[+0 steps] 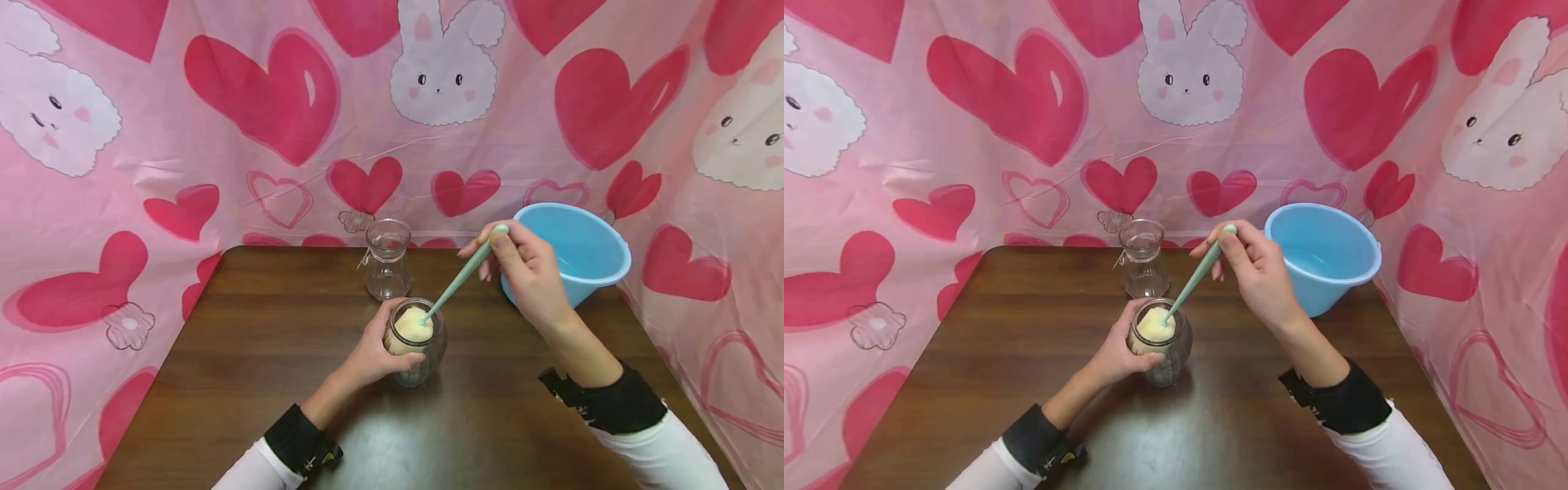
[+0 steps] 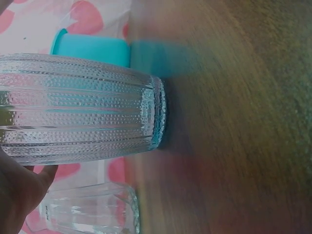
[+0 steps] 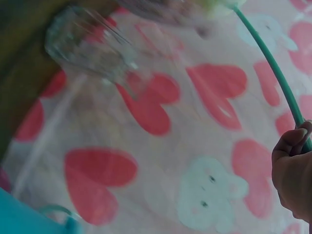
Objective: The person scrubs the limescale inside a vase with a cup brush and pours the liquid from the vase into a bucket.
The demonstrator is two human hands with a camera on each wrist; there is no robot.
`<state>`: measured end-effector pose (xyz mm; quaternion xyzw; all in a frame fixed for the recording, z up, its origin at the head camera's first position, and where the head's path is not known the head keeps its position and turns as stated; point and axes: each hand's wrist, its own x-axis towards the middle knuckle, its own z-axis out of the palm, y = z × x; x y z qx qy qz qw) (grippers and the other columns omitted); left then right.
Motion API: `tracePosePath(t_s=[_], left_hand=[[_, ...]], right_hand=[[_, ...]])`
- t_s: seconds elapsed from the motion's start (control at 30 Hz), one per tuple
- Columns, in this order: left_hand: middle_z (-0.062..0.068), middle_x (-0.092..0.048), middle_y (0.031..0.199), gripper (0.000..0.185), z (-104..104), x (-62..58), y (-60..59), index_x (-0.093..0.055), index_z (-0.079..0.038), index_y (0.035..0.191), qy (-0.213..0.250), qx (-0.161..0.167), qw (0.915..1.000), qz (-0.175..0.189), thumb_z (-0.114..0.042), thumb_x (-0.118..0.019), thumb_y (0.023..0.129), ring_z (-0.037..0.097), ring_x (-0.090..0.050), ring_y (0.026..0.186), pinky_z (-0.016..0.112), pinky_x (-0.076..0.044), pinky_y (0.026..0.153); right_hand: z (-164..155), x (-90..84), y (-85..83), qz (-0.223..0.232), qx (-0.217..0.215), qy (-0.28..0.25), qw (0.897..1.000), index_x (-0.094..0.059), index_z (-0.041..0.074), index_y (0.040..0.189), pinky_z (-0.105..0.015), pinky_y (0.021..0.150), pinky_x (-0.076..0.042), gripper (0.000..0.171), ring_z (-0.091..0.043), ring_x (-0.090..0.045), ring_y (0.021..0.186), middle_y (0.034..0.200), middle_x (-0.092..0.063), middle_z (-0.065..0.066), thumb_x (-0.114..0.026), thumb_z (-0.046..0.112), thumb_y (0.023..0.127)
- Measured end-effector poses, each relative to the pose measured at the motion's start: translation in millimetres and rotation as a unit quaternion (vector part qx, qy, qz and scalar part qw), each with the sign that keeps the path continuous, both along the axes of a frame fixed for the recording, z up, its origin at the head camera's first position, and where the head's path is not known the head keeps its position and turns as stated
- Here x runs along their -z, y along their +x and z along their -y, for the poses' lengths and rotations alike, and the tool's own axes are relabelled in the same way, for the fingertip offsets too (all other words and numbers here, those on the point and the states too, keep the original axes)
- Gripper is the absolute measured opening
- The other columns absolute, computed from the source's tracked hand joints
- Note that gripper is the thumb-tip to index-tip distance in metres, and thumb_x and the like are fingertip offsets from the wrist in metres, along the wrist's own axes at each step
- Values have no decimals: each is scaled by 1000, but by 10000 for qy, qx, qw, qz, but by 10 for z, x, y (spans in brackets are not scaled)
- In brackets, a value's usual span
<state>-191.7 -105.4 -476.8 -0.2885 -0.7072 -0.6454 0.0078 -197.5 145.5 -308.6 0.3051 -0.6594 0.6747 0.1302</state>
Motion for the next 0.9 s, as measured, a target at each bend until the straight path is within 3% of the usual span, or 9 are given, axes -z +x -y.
tracePosePath(t_s=[0.17, 0.4, 0.67, 0.9], left_hand=[[10, -63, 137, 86, -12, -17, 6, -47, -11, 145, 33, 7, 10000, 32, -11, -90, 71, 22, -60, 122, 31, -48, 104], [9, -62, 137, 85, -6, -28, 6, -47, -11, 145, -18, -11, 10000, 53, -14, -90, 71, 22, -60, 122, 31, -49, 103], [13, -63, 137, 86, 0, -32, -12, -46, -11, 146, -50, -9, 10000, -64, -14, -90, 71, 28, -60, 122, 31, -49, 103], [10, -63, 137, 87, -18, -20, -11, -45, -12, 146, -57, -2, 10000, -39, -21, -90, 73, 24, -60, 122, 31, -48, 104]], right_hand=[[12, 129, -10, 298, -16, 329, 9990, -59, -6, 105, -28, 61, -52, 17, -20, -59, 68, 98, -76, -8, -48, 7, 110], [-2, -40, -33, 23, 95, -73, 9999, -62, -7, 100, -24, 57, -48, 21, -19, -57, 64, 91, -75, -11, -52, 10, 109], [117, 87, -29, 402, -179, 489, 9978, -61, -8, 102, -27, 60, -50, 19, -19, -55, 65, 92, -75, -7, -50, 5, 109], [92, -67, -38, -36, -53, 362, 9993, -62, -8, 101, -25, 60, -47, 21, -19, -55, 66, 89, -73, -11, -53, 10, 108]])
